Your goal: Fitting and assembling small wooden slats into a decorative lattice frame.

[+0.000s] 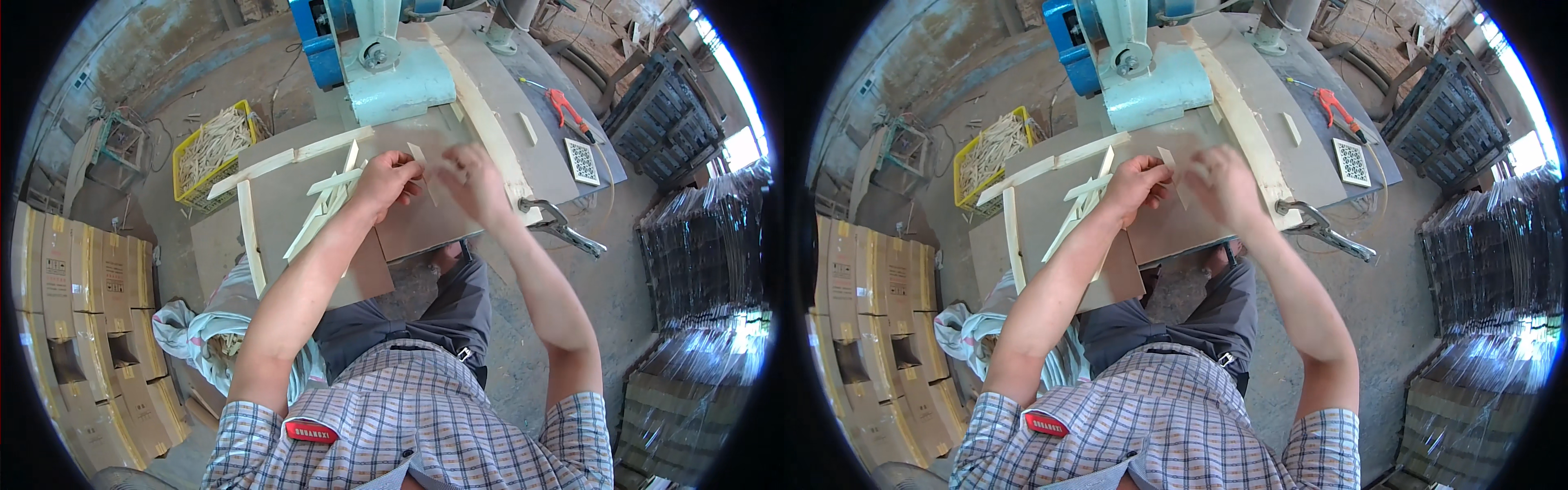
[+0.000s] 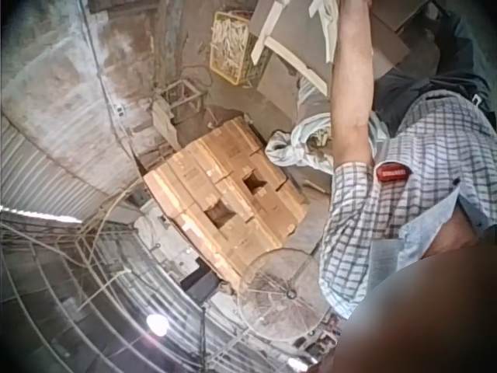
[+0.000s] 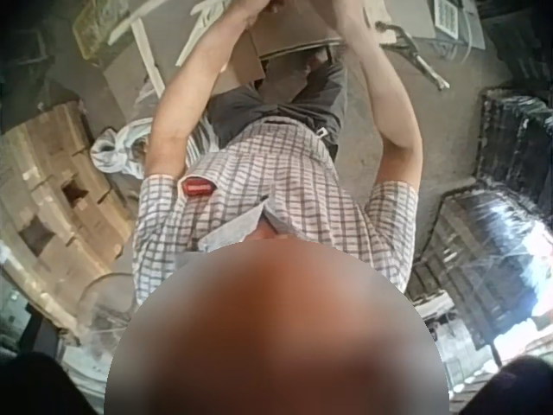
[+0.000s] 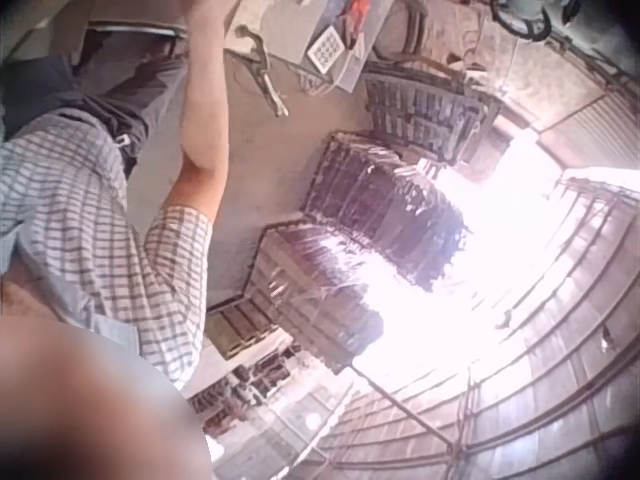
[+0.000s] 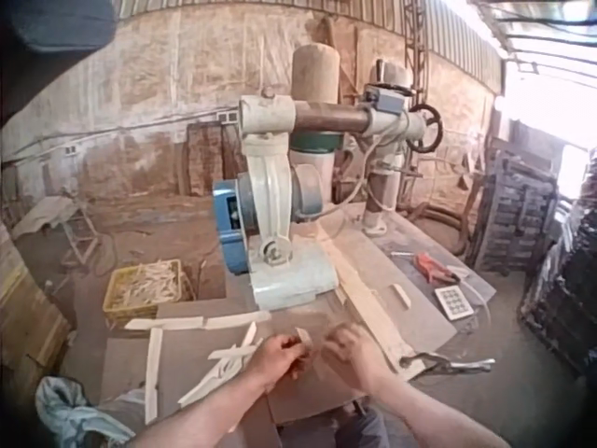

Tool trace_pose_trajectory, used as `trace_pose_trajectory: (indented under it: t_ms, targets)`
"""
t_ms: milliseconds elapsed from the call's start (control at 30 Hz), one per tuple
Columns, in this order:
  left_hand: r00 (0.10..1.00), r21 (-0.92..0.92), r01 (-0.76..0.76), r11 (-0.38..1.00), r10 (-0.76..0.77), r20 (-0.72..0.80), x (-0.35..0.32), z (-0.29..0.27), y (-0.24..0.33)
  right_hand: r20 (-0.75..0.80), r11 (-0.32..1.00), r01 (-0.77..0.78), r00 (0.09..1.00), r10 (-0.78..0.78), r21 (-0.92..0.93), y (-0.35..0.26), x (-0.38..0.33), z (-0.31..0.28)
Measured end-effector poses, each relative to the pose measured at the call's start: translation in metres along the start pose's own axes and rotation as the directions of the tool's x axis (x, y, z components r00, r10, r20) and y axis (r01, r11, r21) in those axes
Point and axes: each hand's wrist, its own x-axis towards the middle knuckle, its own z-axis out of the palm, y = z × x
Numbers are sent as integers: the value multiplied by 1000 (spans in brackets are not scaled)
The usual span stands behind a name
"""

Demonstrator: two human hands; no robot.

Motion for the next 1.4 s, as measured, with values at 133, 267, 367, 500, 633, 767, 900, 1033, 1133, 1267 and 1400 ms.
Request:
trace_pose_trajectory:
  t_ms: [133,267,367,500,633,767,900,1033,1133,1267,1400]
  targets:
    - [1000,11,-20,1000,20,19,4,10,-1,0,999,32,999,-32,37,-21,-35,-3]
    - [999,26,-29,999,28,27,1,20,0,-89,990,107,989,-115,-86,-29,-43,-3]
    - [994,187,-109,976,102,49,-11,13,3,-114,971,106,985,-133,-215,-22,-42,-6]
    - [817,795,-431,426,558,144,-34,-28,12,-50,864,18,997,-50,-503,10,-35,-19]
    - [858,978,-179,105,502,103,-51,-85,25,-38,737,-25,999,-1,-676,35,-27,-20]
    - [972,976,-85,201,230,38,-49,-105,37,-63,757,-73,997,42,-649,46,8,-3]
    - [954,971,-135,197,291,73,-50,-105,43,-98,762,-105,994,55,-639,59,52,16]
    - [931,961,-167,220,355,80,-51,-106,42,-110,818,-146,989,101,-556,56,68,17]
    - [805,879,-430,206,529,269,-46,-99,38,-117,950,-10,993,-29,-313,29,45,5]
    - [667,772,-632,70,556,496,-33,-71,37,-27,959,276,961,-275,64,-15,3,-7]
    - [568,699,-715,16,595,568,-30,-39,36,15,943,333,943,-333,18,-31,-12,-10]
